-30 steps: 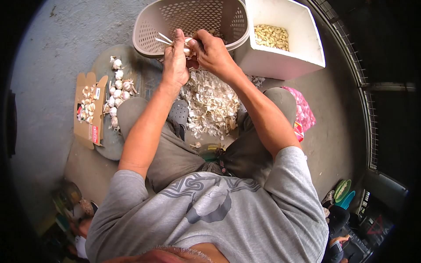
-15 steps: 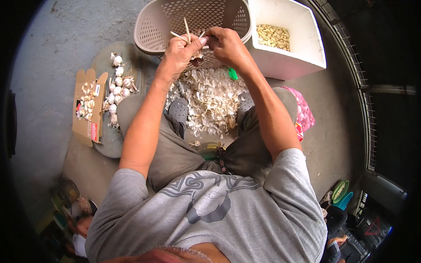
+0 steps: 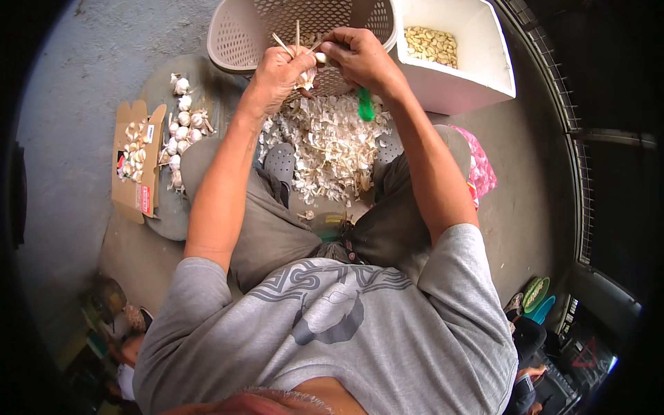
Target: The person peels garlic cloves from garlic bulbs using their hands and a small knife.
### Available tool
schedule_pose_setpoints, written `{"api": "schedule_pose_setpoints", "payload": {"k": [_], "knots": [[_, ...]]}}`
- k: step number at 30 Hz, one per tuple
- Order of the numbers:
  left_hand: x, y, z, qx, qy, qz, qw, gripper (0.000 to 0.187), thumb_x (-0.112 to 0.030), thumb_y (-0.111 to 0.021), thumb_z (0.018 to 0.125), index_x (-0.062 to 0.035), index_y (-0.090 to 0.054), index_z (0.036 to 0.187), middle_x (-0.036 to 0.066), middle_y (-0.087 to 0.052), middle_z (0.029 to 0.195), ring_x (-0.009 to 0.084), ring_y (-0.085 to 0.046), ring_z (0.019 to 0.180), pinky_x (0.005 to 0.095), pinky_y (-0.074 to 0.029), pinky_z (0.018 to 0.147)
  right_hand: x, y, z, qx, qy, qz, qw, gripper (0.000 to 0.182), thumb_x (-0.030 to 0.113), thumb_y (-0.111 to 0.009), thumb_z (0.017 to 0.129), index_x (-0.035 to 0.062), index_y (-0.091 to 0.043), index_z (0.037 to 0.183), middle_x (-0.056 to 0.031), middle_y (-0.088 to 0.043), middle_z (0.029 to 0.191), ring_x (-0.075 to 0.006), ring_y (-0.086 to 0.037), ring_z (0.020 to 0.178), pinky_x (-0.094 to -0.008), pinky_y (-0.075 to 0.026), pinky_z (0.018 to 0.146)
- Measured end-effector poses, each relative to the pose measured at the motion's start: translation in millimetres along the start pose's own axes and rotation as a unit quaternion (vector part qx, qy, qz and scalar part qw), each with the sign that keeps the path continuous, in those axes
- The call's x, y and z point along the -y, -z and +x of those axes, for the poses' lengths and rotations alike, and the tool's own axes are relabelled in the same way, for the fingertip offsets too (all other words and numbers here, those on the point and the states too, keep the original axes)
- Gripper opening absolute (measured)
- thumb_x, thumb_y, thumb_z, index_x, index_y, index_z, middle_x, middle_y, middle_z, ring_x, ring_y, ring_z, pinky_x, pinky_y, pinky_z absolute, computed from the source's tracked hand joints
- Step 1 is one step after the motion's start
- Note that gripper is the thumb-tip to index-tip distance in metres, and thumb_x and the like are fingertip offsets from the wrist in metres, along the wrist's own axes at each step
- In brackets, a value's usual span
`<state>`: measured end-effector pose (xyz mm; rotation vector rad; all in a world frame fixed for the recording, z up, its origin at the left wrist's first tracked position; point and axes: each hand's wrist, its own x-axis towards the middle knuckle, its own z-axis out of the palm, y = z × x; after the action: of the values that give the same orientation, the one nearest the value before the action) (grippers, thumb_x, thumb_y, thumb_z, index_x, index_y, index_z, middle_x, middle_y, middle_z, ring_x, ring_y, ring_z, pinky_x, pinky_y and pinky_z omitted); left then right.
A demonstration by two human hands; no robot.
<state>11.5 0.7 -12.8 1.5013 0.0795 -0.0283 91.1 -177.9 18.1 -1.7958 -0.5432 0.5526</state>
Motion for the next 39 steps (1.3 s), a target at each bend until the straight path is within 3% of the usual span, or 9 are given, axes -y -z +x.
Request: {"api": "schedule_pose_setpoints", "payload": {"k": [6,10,14,20,29,32,35,38,39], "knots": [[4,-4,3,-0.081,0.000,-0.065,0.995,0.020,-0.018,-0.066,0.097,-0.0010,-0.071,0.088,-0.002,-0.060,0.069,0.0041,-0.054,0.056,0.0238,-0.051,0.047,-22,-30,14,-0.167,0.225,-0.112,0.953,0.019,0.015,-0.063,0.102,-0.0024,-0.068,0.103,-0.0135,-0.065,0.074,-0.0185,-0.061,0.071,-0.0378,-0.052,0.069],[11,-1,7,-0.108,-0.055,-0.061,0.991,0.020,-0.016,-0.065,0.091,-0.0044,-0.066,0.074,-0.004,-0.055,0.060,0.0053,-0.052,0.050,0.0238,-0.049,0.044,-8,-24,6,-0.094,0.112,-0.054,0.988,0.018,0.014,-0.065,0.100,-0.0024,-0.071,0.102,-0.0138,-0.071,0.082,-0.0142,-0.060,0.070,-0.0334,-0.051,0.067],[5,-3,6,-0.106,-0.054,-0.052,0.992,0.020,-0.015,-0.067,0.093,-0.0014,-0.069,0.079,0.000,-0.060,0.064,0.0062,-0.054,0.050,0.0234,-0.047,0.044,-18,-18,10,-0.062,0.145,-0.064,0.985,0.024,0.019,-0.064,0.103,-0.0032,-0.072,0.104,-0.0081,-0.070,0.078,-0.0106,-0.058,0.065,-0.0292,-0.047,0.057],[-2,1,2,-0.113,-0.025,-0.060,0.992,0.020,-0.016,-0.068,0.090,0.0001,-0.069,0.078,0.004,-0.062,0.062,0.0100,-0.058,0.049,0.0236,-0.044,0.042,-23,14,16,-0.046,0.014,0.289,0.956,0.021,0.016,-0.063,0.102,-0.0014,-0.069,0.112,-0.0032,-0.067,0.079,-0.0039,-0.052,0.054,-0.0212,-0.036,0.040],[-7,-1,-2,-0.028,0.044,-0.046,0.998,0.025,-0.023,-0.066,0.093,-0.0019,-0.070,0.081,0.002,-0.061,0.062,0.0081,-0.057,0.049,0.0225,-0.042,0.041,-29,47,15,-0.016,0.015,0.332,0.943,0.022,0.018,-0.062,0.102,-0.0020,-0.069,0.107,-0.0016,-0.064,0.075,-0.0036,-0.050,0.053,-0.0210,-0.036,0.040],[-6,1,-5,-0.014,0.041,-0.078,0.996,0.028,-0.028,-0.067,0.096,-0.0022,-0.070,0.085,0.002,-0.062,0.064,0.0082,-0.059,0.050,0.0224,-0.041,0.041,-43,87,28,-0.160,0.055,0.575,0.800,0.023,0.019,-0.060,0.101,-0.0010,-0.061,0.111,-0.0035,-0.065,0.081,-0.0033,-0.045,0.050,-0.0182,-0.032,0.042],[-4,1,-2,-0.012,0.047,-0.122,0.991,0.034,-0.035,-0.066,0.098,-0.0023,-0.070,0.089,0.002,-0.062,0.065,0.0080,-0.058,0.050,0.0224,-0.040,0.040,-59,87,29,-0.166,0.025,0.562,0.810,0.027,0.020,-0.060,0.101,-0.0012,-0.058,0.117,-0.0053,-0.067,0.088,-0.0034,-0.042,0.049,-0.0182,-0.030,0.041],[-6,0,2,-0.038,0.061,-0.130,0.989,0.044,-0.046,-0.064,0.100,-0.0031,-0.067,0.093,0.001,-0.062,0.067,0.0074,-0.056,0.049,0.0218,-0.039,0.040,-10,30,5,-0.062,0.014,0.245,0.967,0.042,0.030,-0.067,0.100,0.0012,-0.062,0.130,-0.0046,-0.070,0.093,-0.0038,-0.044,0.050,-0.0226,-0.036,0.039],[-6,-1,2,-0.056,0.051,-0.118,0.990,0.046,-0.049,-0.063,0.100,-0.0036,-0.065,0.094,0.001,-0.061,0.068,0.0070,-0.055,0.049,0.0215,-0.038,0.040,-3,14,2,-0.018,0.012,0.072,0.997,0.039,0.026,-0.070,0.098,0.0031,-0.065,0.128,-0.0055,-0.072,0.099,-0.0087,-0.057,0.058,-0.0267,-0.048,0.049]]}}
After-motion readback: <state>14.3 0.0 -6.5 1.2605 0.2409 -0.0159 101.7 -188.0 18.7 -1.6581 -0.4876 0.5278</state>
